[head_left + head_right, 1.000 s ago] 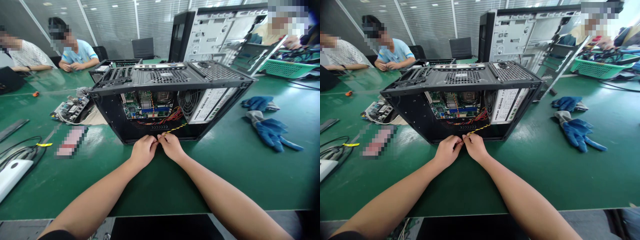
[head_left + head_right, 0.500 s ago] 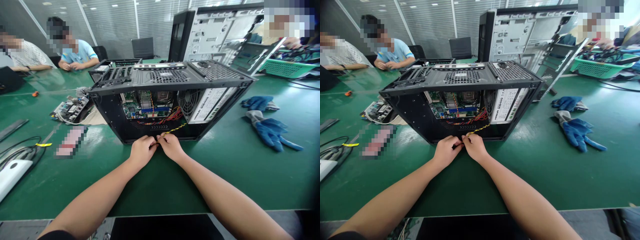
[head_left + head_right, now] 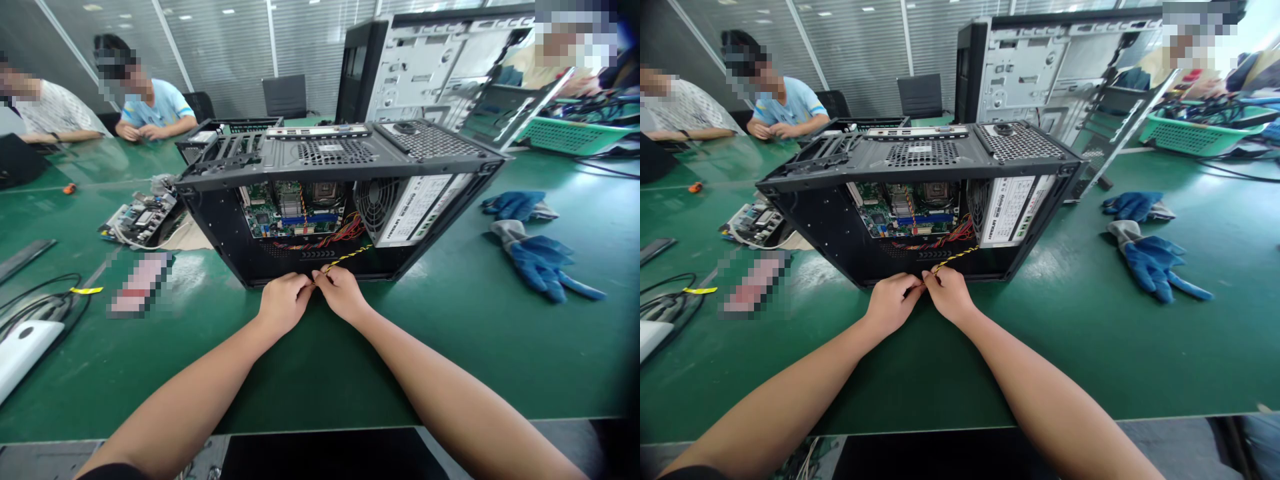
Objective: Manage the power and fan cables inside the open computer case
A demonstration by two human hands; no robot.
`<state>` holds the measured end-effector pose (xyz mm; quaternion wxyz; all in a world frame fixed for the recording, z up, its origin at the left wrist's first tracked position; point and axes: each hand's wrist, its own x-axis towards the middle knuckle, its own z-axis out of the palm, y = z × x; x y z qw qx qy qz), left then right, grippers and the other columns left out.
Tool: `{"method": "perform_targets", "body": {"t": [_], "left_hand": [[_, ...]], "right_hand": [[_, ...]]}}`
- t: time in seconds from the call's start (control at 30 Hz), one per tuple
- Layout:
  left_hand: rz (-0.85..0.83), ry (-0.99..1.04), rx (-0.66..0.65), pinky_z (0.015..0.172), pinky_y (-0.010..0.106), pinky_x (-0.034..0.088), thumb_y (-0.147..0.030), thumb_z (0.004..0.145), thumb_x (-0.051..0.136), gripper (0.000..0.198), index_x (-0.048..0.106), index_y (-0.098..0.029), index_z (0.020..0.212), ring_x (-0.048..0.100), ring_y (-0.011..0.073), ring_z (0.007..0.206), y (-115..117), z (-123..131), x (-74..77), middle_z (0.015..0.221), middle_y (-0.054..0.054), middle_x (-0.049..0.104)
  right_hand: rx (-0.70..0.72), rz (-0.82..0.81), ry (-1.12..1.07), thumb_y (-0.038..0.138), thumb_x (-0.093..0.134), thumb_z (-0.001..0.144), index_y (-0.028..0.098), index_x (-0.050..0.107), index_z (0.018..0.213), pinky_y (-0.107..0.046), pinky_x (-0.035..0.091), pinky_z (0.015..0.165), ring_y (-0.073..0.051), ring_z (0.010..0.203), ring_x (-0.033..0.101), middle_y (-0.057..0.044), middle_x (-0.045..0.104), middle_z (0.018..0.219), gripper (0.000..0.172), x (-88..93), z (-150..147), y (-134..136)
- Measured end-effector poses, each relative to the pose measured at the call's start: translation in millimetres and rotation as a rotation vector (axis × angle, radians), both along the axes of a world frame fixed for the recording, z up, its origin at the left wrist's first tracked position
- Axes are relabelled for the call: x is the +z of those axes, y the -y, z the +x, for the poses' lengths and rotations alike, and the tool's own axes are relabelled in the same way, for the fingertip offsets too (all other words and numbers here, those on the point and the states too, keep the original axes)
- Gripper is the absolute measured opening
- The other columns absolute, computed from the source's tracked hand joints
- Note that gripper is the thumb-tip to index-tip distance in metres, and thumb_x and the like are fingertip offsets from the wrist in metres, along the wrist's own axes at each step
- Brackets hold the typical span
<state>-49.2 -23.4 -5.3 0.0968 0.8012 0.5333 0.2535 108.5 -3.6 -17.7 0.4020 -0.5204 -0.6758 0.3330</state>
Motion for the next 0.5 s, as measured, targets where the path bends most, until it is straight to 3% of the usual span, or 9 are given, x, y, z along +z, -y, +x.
{"method": "perform_targets", "body": {"t": [0.5], "left_hand": [[0.010, 0.081, -0.004, 0.065, 0.027, 0.045, -0.019, 0.084, 0.063, 0.011, 0.059, -0.020, 0.074, 0.060, 0.0148, 0.068, 0.0, 2.5, -2.4, 0.073, 0.000, 0.064]], "right_hand": [[0.010, -0.008, -0.001, 0.037, 0.047, 0.089, 0.023, 0.040, 0.057, -0.028, 0.032, 0.057, -0.015, 0.057, 0.044, 0.002, 0.044, 0.056, 0.036, 0.8, 0.0, -0.5]]}}
